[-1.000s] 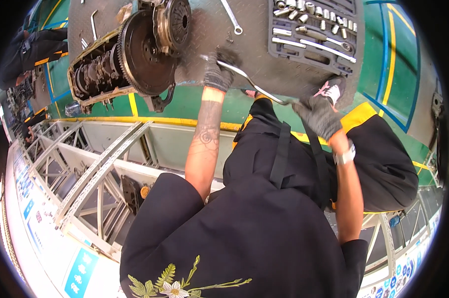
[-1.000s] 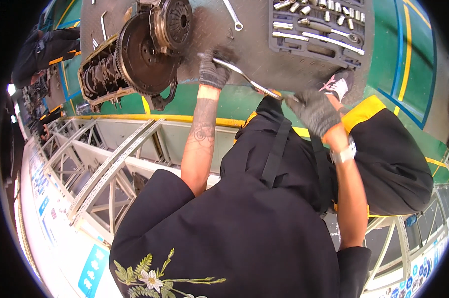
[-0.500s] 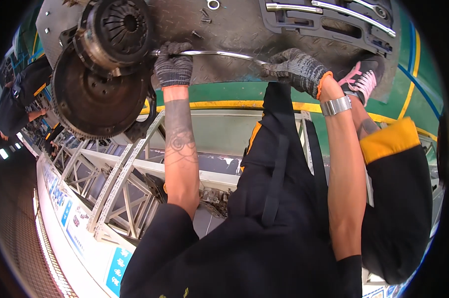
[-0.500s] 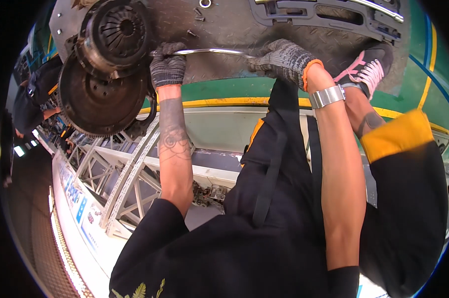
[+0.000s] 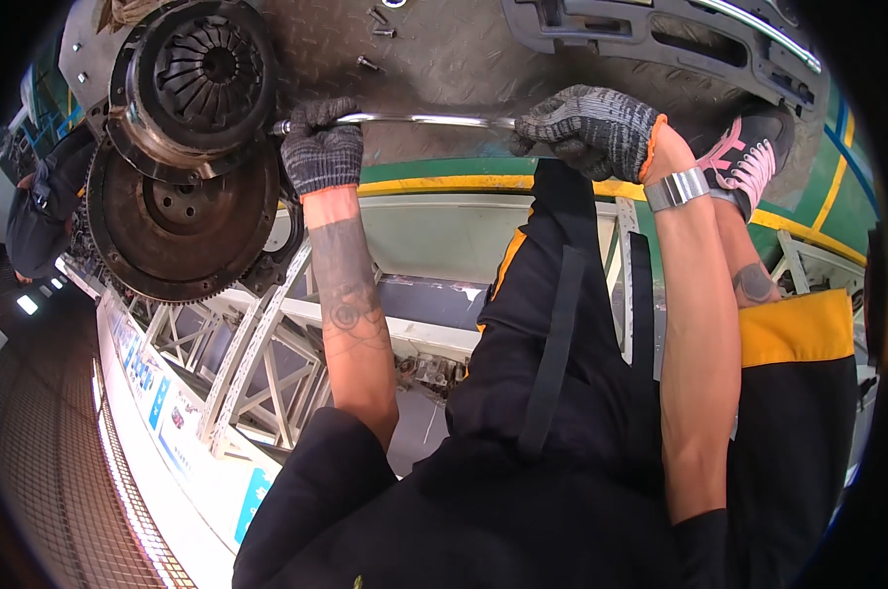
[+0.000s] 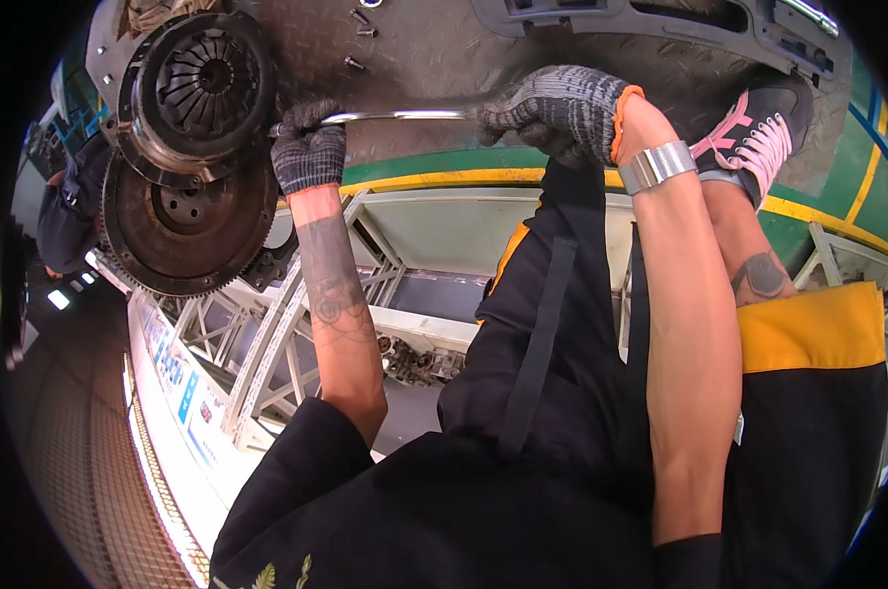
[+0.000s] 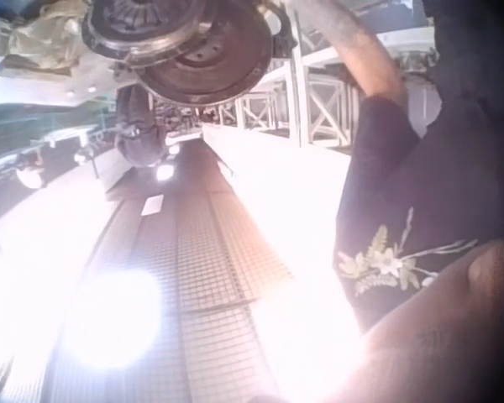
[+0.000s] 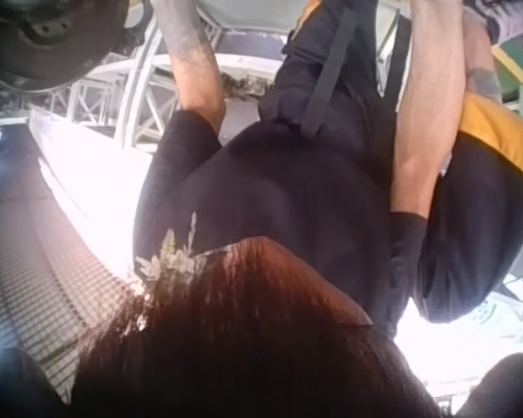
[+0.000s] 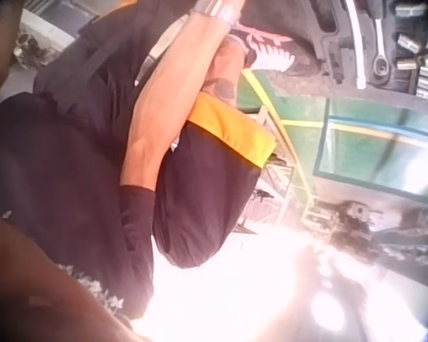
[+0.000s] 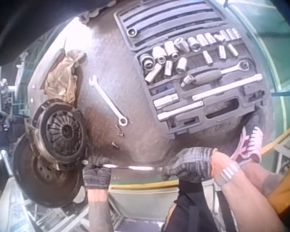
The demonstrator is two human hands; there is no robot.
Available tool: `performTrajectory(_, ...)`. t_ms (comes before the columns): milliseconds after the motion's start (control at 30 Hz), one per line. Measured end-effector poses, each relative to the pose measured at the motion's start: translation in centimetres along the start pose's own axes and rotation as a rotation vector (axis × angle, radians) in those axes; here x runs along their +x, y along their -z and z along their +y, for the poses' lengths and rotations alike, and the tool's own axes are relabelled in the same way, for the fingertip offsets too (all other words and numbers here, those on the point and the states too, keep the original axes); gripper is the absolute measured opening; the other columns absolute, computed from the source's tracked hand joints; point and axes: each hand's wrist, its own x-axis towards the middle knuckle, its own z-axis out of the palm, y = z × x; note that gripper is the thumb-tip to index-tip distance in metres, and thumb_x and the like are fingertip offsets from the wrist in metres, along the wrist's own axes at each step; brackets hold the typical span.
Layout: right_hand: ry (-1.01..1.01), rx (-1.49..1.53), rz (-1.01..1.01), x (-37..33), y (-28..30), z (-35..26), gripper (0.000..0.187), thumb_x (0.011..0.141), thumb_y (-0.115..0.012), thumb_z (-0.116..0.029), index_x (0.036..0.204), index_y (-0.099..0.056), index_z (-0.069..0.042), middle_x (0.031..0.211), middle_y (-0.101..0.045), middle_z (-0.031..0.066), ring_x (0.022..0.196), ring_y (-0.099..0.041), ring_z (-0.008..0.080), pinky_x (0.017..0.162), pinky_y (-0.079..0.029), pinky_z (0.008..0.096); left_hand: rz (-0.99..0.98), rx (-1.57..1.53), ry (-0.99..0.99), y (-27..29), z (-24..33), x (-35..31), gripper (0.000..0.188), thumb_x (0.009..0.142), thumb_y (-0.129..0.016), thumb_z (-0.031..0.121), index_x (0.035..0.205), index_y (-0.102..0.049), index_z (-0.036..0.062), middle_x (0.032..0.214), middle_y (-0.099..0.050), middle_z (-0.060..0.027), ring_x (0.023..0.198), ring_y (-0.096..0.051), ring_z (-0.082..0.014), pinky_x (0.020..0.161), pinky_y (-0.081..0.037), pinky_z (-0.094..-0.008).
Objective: Disassemble an engine oil pan and clutch assembly using various hand tools.
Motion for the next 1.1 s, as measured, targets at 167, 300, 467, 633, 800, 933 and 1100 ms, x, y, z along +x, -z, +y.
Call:
performTrajectory(167,0.113,-0.216,0.103,1.0,0.7,0.1,0.024,0.075,-0.070,-0.014,0.098,-0.071,-0.008,0.071,-0.053,0.0008,0.063,-0.049,0.0170,0.057,-0.041,0.0311,0.042,-0.021,0.001,-0.1,0.3,-0.3,0.019,0.085,-0.050,0.008,0.067,-0.046,0.0100,0.061,-0.040,-0.0034,0.058,-0.041,-0.0202,0.063,-0.043,-0.0382)
performTrajectory(300,0.121,-0.180,0.152,0.4,0.2,-0.1,0.023,0.087,-0.068,-0.031,0.090,-0.074,-0.009,0.057,-0.040,-0.0058,0.050,-0.035,0.0080,0.047,-0.030,0.0255,-0.047,-0.076,0.043,-0.4,0.2,-0.4,0.017,0.084,-0.049,0.008,0.067,-0.047,0.0102,0.061,-0.041,-0.0035,0.058,-0.041,-0.0204,0.064,-0.042,-0.0390)
performTrajectory(467,0.013,-0.231,0.230,0.5,1.4,0.2,0.058,0.061,-0.073,0.007,0.117,-0.067,-0.007,0.110,-0.068,0.0102,0.101,-0.064,0.0248,0.092,-0.053,0.0321,0.133,0.025,-0.023,-2.4,-0.7,-0.7,0.018,0.084,-0.049,0.008,0.066,-0.047,0.0101,0.060,-0.041,-0.0037,0.058,-0.041,-0.0210,0.065,-0.043,-0.0391)
performTrajectory(633,0.101,-0.187,0.229,1.0,1.2,0.3,0.024,0.086,-0.060,0.000,0.108,-0.070,-0.003,0.110,-0.069,0.0082,0.097,-0.065,0.0161,0.088,-0.053,0.0259,0.011,-0.026,0.037,-1.7,0.0,0.5,0.019,0.084,-0.049,0.007,0.065,-0.047,0.0096,0.060,-0.044,-0.0042,0.059,-0.044,-0.0220,0.065,-0.045,-0.0396)
performTrajectory(800,0.443,-0.727,0.404,1.5,2.8,-1.4,0.023,0.090,-0.062,-0.018,0.108,-0.070,-0.006,0.103,-0.069,0.0075,0.094,-0.064,0.0177,0.083,-0.052,0.0295,0.124,0.017,-0.093,-2.7,-0.4,0.7,0.018,0.081,-0.049,0.006,0.064,-0.044,0.0097,0.059,-0.040,-0.0049,0.057,-0.042,-0.0209,0.064,-0.044,-0.0387)
performTrajectory(933,0.580,-1.067,0.437,3.4,3.9,-2.7,0.022,0.093,-0.059,-0.020,0.108,-0.071,-0.011,0.105,-0.067,0.0041,0.095,-0.062,0.0152,0.084,-0.050,0.0308,-0.005,-0.109,0.004,-2.0,0.2,0.7,0.020,0.081,-0.051,0.005,0.062,-0.046,0.0100,0.059,-0.043,-0.0050,0.059,-0.044,-0.0217,0.065,-0.043,-0.0399)
performTrajectory(1100,0.667,-1.296,0.458,6.0,6.9,-2.0,0.021,0.095,-0.057,-0.022,0.109,-0.072,-0.016,0.106,-0.066,0.0006,0.096,-0.059,0.0127,0.085,-0.049,0.0321,-0.035,0.178,-0.065,-3.5,-2.2,-2.3,0.012,0.089,-0.060,0.015,0.081,-0.062,0.0061,0.080,-0.065,-0.0089,0.079,-0.062,-0.0249,0.076,-0.051,-0.0406)
